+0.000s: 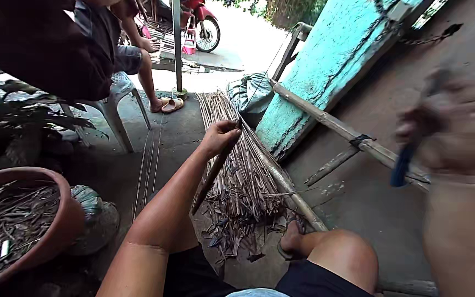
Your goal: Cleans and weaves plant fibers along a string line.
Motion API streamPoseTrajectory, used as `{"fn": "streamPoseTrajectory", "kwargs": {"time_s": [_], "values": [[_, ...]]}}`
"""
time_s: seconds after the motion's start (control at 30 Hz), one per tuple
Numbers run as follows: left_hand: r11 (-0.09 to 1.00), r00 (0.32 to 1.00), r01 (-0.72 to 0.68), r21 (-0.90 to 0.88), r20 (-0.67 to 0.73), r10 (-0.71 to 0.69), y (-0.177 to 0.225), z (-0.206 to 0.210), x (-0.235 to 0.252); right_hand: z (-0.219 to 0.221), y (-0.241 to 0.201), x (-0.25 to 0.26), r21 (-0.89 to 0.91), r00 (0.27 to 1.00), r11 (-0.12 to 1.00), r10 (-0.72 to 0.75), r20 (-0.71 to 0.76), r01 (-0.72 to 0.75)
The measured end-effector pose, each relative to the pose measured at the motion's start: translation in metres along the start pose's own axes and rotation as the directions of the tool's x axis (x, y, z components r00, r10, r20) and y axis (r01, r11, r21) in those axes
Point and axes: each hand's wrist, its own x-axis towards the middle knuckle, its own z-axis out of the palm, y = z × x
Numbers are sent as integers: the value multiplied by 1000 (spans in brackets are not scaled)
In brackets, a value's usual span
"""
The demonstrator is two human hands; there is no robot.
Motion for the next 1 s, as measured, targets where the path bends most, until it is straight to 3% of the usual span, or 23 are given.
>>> {"fn": "streamPoseTrajectory", "kwargs": {"time_s": [0.1,0.23,0.4,0.57,0.63,0.83,1.0], "values": [[999,999,8,33,48,-10,5,32,-7,89,80,-10,72,937,967,217,275,-245],[996,991,-26,81,135,15,-10,60,2,138,132,5,103,836,917,300,460,-386],[994,980,100,47,170,-107,-31,72,17,128,160,35,197,870,892,312,382,-406],[990,990,96,102,90,-105,-49,79,21,125,180,40,89,747,861,377,547,-500],[986,990,101,134,81,-113,-49,82,25,129,190,35,124,780,872,350,519,-473],[974,897,229,-1,390,-210,-71,70,33,110,200,38,301,883,861,290,370,-409],[957,886,280,-80,405,-226,-67,64,40,100,207,35,334,853,832,278,443,-444]]}}
